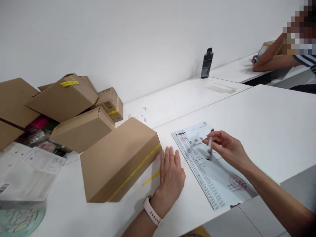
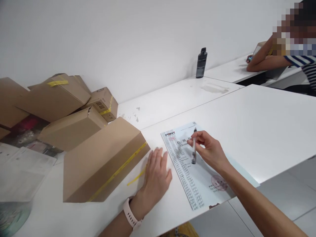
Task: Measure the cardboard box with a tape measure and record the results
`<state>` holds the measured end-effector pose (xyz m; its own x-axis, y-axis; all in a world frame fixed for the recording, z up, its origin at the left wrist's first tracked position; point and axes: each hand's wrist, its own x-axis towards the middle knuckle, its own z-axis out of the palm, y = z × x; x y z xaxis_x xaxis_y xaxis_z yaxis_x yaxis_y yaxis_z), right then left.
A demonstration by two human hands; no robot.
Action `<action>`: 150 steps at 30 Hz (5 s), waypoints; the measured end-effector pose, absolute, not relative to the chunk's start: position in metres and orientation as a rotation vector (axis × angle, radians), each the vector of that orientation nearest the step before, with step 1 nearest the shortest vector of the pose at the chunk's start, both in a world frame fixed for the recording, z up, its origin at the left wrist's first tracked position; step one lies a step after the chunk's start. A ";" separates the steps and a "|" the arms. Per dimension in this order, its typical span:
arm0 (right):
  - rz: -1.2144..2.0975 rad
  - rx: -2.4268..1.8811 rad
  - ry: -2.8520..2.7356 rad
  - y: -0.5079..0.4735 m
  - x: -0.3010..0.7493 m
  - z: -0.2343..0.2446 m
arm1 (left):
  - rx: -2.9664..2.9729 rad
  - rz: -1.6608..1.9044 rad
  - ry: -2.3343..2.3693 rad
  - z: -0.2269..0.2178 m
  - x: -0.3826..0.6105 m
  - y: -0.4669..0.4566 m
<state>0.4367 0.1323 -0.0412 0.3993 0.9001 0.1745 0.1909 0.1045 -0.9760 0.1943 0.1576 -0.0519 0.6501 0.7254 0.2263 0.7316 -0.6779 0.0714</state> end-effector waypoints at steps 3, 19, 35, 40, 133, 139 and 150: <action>0.563 -1.510 -0.996 0.136 0.429 -0.047 | -2.970 -0.381 -0.992 -0.053 0.208 0.142; 0.938 -1.516 -1.049 0.137 0.420 -0.069 | -3.331 -0.238 -0.907 -0.057 0.221 0.124; 0.776 -1.583 -1.230 0.136 0.417 -0.081 | -3.224 -0.208 -0.850 -0.055 0.221 0.125; 0.684 -1.682 -1.301 0.136 0.418 -0.081 | -3.210 -0.209 -0.840 -0.054 0.222 0.125; 0.642 -1.718 -1.348 0.137 0.415 -0.071 | -3.214 -0.119 -0.848 -0.048 0.223 0.124; 0.645 -1.725 -1.340 0.136 0.415 -0.071 | -3.228 -0.135 -0.846 -0.049 0.222 0.125; 0.647 -1.723 -1.341 0.135 0.416 -0.072 | -3.217 -0.134 -0.839 -0.047 0.222 0.125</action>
